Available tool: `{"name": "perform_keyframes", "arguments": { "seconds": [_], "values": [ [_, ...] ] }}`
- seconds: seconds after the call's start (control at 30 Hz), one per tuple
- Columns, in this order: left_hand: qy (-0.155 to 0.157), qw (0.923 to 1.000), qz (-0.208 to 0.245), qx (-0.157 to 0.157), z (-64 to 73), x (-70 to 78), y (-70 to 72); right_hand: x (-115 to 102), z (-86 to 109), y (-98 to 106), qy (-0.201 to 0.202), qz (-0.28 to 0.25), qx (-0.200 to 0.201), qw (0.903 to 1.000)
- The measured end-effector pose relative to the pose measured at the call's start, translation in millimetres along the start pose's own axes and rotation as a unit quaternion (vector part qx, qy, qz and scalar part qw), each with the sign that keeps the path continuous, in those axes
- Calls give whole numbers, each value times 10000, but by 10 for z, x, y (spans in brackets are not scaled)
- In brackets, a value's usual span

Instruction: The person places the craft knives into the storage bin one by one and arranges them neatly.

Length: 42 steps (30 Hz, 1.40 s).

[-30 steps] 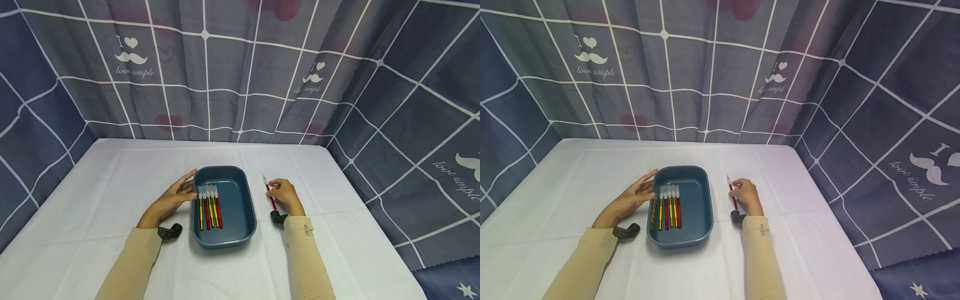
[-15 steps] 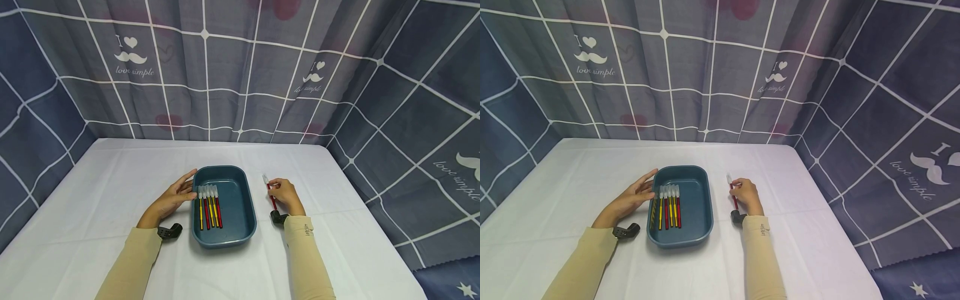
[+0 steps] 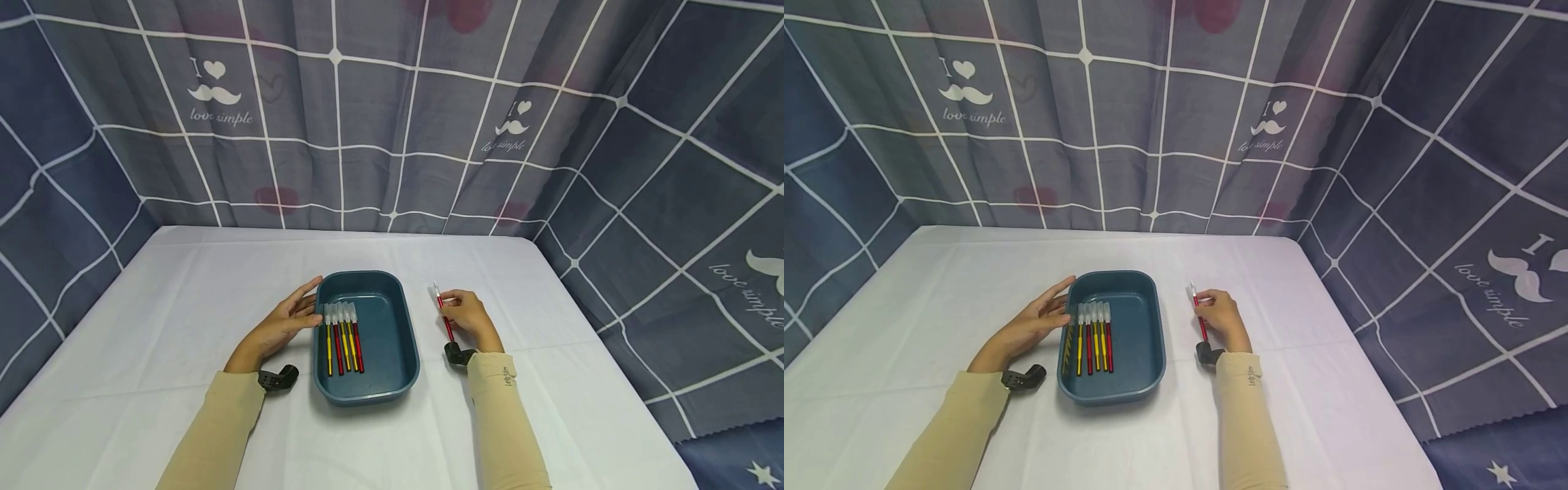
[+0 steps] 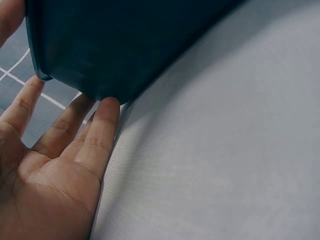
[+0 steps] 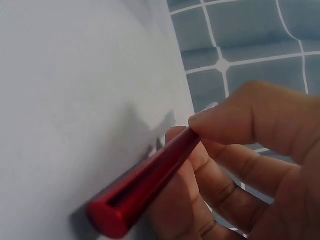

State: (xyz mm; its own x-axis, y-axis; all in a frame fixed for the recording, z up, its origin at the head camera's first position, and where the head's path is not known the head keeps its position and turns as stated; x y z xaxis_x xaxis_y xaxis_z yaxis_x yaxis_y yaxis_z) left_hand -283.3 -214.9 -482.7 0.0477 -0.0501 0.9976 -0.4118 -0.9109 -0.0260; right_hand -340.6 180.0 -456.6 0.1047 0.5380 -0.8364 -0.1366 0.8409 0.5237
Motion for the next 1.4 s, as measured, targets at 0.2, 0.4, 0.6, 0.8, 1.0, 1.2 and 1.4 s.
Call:
{"name": "perform_keyframes", "arguments": {
  "seconds": [0.2,0.4,0.6,0.8,1.0,1.2,1.4],
  "values": [
    [46,10000,-4,47,-6,-6,-2,-74,14,16,240,-279,-139,9992],
    [87,9999,-37,124,-8,-4,4,-164,45,15,459,-493,-195,9975],
    [74,9999,-8,144,-1,-5,7,-273,86,9,624,-593,-185,9961],
    [32,9999,-34,110,6,9,10,-369,121,-4,827,-845,-299,9925],
    [58,9999,-52,142,12,6,17,-461,151,-67,915,-1227,-464,9871],
    [85,9999,-21,146,-2,2,8,-539,199,-102,806,-1435,-565,9847],
    [86,9999,21,128,-9,-3,2,-599,261,-101,833,-1522,-731,9821]
  ]
}}
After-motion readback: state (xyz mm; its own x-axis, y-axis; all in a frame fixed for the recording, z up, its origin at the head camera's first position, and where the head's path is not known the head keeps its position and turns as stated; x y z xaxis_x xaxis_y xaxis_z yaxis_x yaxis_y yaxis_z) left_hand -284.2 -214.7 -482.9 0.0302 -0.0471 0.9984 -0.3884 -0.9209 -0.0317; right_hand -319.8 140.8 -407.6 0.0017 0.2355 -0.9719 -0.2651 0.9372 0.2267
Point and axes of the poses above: each hand's wrist, its own z-axis away from the middle knuckle, its own y-axis out of the back of the hand, x = y × z, the point moved 1 cm from there along -z, towards the middle knuckle, and after that the axes turned 1 degree about -z, right-handed, at the moved point
